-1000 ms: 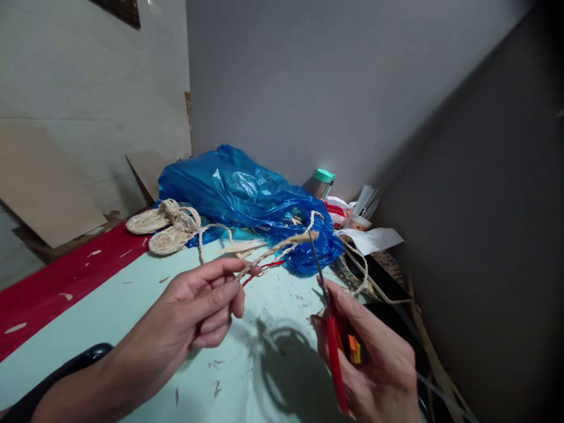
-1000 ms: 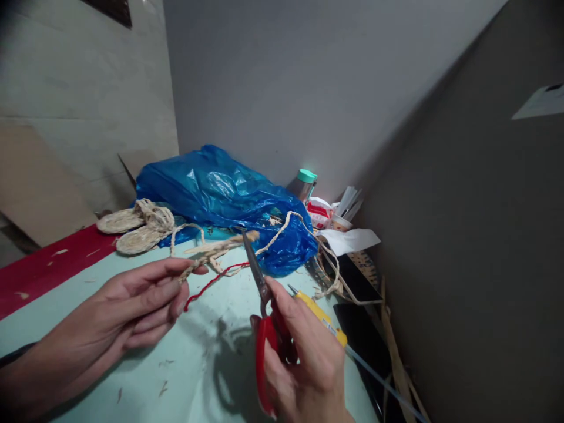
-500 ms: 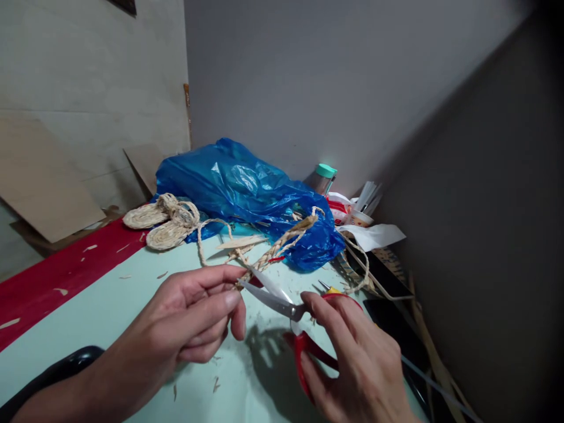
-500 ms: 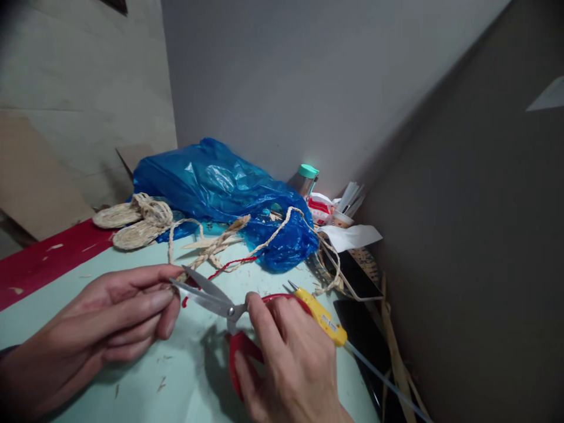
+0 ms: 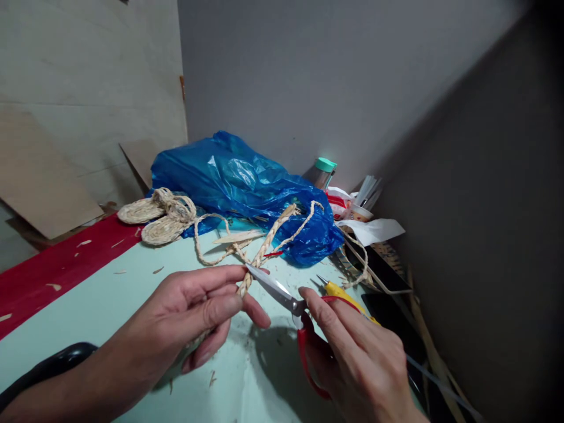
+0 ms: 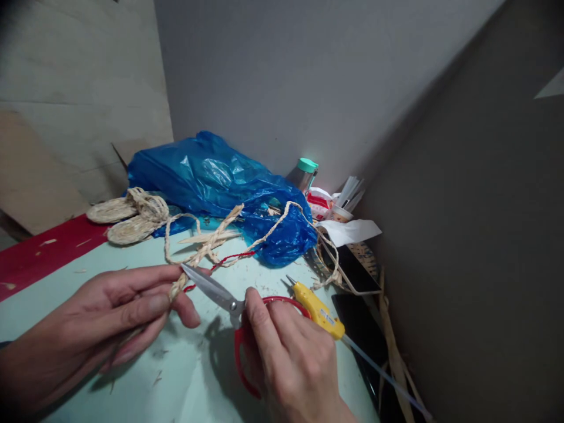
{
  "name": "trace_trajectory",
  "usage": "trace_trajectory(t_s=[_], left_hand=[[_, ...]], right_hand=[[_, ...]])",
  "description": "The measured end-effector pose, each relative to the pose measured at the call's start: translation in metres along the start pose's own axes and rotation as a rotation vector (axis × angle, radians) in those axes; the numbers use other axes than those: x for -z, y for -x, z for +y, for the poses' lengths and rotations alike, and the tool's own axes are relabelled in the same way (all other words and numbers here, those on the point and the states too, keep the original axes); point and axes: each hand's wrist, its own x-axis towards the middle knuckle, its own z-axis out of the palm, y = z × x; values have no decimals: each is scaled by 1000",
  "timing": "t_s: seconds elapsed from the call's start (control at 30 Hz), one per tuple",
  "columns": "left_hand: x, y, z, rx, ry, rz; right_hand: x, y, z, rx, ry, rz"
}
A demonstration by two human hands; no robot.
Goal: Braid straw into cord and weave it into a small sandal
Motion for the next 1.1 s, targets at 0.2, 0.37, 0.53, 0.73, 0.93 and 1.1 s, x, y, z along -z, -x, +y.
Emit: trace_trajectory(t_s=[0.2,0.37,0.53,0.73,0.93,1.1], left_hand=[[3,-2,-3,6,237,-5],[5,-3,-2,13,336,-40],[2,-3,-1,-7,335,-48],[2,3,-5,26,112,-7],[4,-3,-8,6,157,17],[5,-5,-8,41,143,-35]], right_hand=[[-1,-3,4,-89,-3,-49],[2,-8,3,-140,-25,-73],[4,-11,-2,-123,-72,-100],[2,-8,0,-87,-63,-135],[-3,0,0,-21,-45,-79],[-4,-3,-2,15,5,24]])
